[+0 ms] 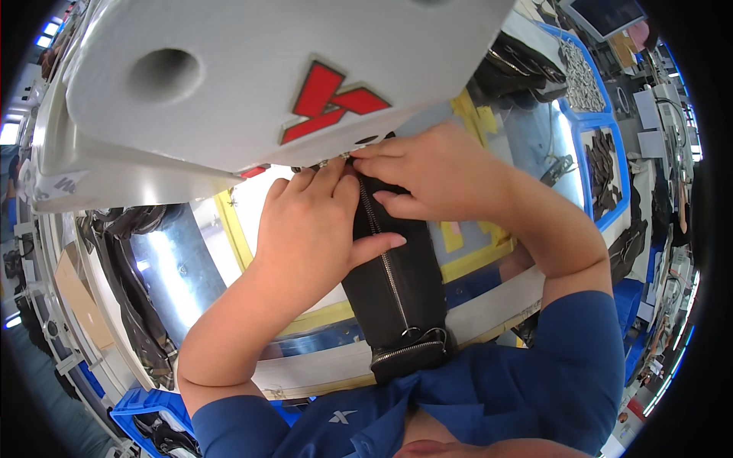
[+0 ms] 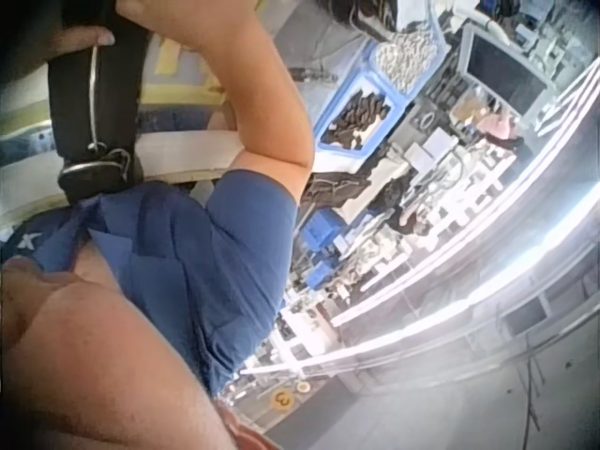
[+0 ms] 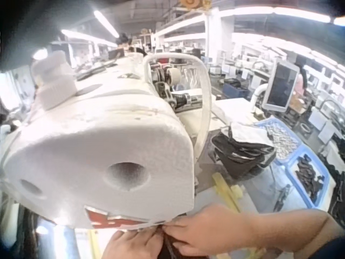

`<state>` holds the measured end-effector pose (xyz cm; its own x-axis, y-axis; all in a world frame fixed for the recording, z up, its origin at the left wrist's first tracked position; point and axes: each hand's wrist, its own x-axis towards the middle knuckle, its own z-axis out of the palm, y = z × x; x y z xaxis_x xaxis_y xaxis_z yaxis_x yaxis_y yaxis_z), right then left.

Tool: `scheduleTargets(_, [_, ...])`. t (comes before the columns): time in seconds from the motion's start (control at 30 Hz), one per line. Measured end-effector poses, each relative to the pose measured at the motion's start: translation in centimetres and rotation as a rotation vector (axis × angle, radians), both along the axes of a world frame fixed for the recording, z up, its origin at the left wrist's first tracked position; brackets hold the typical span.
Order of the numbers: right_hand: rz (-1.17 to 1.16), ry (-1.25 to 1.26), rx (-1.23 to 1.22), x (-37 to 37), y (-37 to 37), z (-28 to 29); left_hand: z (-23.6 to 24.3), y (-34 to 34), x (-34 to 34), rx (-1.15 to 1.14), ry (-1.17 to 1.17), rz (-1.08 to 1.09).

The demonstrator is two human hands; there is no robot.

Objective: The person operates an industrial sewing machine to stitch a zipper onto a small fabric pouch. They repeatedly align the zipper, sew along the edge, and then flip the pouch to sew the opposite side. The person handles the pouches one at a time, moving finished items aside and picking up new ones from a pile.

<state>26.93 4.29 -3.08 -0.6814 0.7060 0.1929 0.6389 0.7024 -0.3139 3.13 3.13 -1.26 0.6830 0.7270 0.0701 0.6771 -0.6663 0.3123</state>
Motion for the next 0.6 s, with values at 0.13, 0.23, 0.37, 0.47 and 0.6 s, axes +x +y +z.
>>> scheduleTargets(0.13, [-0.003,-0.038,-0.051,-0.31,-0.21,0.35,0.01,-0.24,-0.24,0.004,0.010,0.009])
scheduleTargets(0.23, [-0.010,-0.041,-0.061,-0.45,-0.37,0.44,0.09,-0.38,-0.37,0.011,0.019,0.013])
scheduleTargets(0.37, [-0.028,0.013,-0.052,-0.17,-0.60,0.17,-0.02,-0.69,0.01,0.042,0.032,0.006])
scheduleTargets(0.47, [-0.029,0.010,-0.064,-0.28,-0.63,0.32,0.24,-0.68,0.26,0.003,0.017,0.009])
scheduleTargets(0.6, [-0.023,-0.078,-0.109,0.18,-0.66,0.08,-0.35,-0.67,0.25,0.000,-0.014,0.002])
